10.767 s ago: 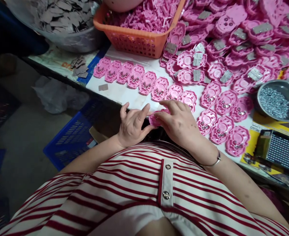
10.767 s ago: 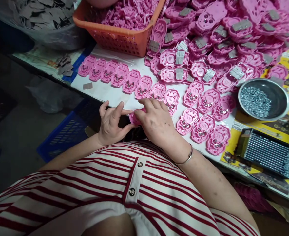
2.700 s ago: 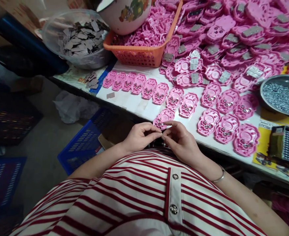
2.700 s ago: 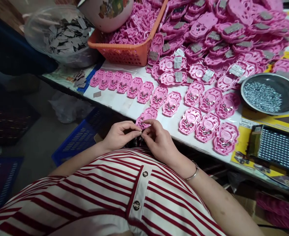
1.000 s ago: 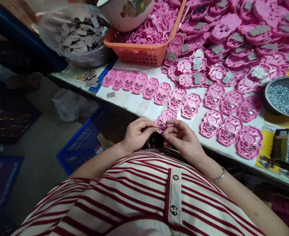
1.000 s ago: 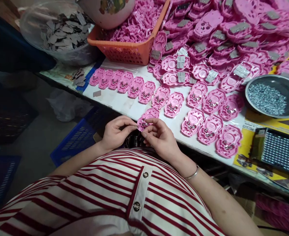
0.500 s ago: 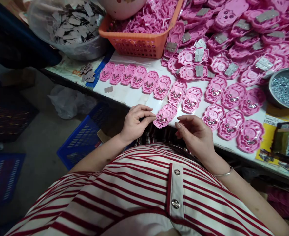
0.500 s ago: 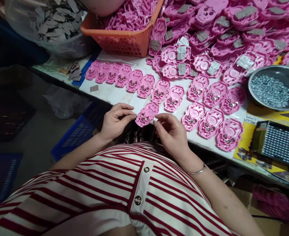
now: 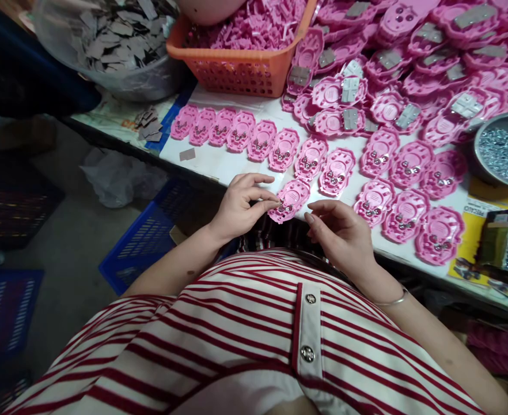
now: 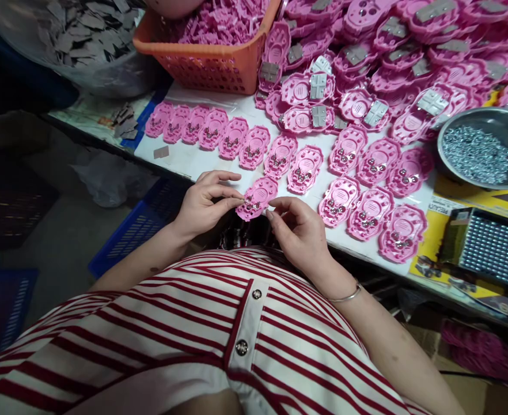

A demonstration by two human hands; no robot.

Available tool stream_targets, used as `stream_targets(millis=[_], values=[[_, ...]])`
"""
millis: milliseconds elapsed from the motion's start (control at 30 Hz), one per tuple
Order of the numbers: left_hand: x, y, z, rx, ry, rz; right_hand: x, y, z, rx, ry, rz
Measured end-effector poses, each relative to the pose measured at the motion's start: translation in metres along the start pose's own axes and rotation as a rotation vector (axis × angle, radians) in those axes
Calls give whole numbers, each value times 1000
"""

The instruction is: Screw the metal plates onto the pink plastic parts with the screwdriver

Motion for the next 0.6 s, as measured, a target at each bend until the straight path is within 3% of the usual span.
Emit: stream_targets(millis=[233, 500, 600], values=[[-13, -3, -4, 46, -16, -20, 10, 4, 7, 78, -327, -385], [-2, 4, -4, 86, 79, 90, 7, -1, 2, 25, -578, -541], [5, 10, -3, 120, 113, 93, 4, -1, 0, 6, -586, -536]])
Point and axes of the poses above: each hand's wrist, its own y-axis towards the middle knuckle, its own z-axis out of the palm, x = y × z, the point moved 1 cm from there along y, towards the middle knuckle, and after that the axes turned 5 degrees about -z, right-handed, at the moved point
